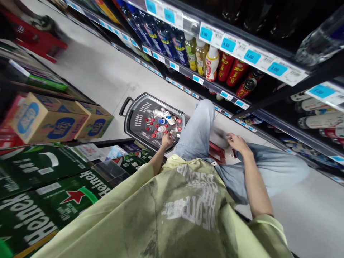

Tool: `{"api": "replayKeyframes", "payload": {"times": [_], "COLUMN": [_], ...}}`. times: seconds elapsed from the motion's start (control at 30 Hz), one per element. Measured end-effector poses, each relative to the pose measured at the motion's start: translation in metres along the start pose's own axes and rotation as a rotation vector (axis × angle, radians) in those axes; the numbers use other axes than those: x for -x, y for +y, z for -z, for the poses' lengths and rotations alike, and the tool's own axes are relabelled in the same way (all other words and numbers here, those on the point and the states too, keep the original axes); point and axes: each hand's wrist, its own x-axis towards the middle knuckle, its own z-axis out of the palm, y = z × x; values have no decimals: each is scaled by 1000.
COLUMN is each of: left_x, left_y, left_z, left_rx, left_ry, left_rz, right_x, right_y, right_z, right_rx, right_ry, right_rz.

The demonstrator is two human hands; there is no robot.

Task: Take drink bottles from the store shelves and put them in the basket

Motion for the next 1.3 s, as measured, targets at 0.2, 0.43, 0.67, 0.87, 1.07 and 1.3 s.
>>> {"api": "replayKeyframes", "payload": {"times": [0.2,0.43,0.67,0.87,1.07,1.3], "left_x": [-11,-10,9,22,28,21], "left_y": [8,8,-1,-1,17,95], "left_z": [4,11,15,18,42,92], "left_rx": [-18,-25,-35,-43,-38,208], "left_ry": [16,10,17,31,93,351], "left_rz": [49,63,53,41,-53,-465], "right_x": [2,2,7,11,16,17], "right_y": [-4,-8,-18,-22,-33,-33], "right_z": [3,8,16,19,27,38], "right_rx": [-2,-38,-16,-32,-57,-101], "right_ry": [-14,-46,-36,-21,-1,78], "right_rz": [-24,-25,-23,-28,-33,-82]}}
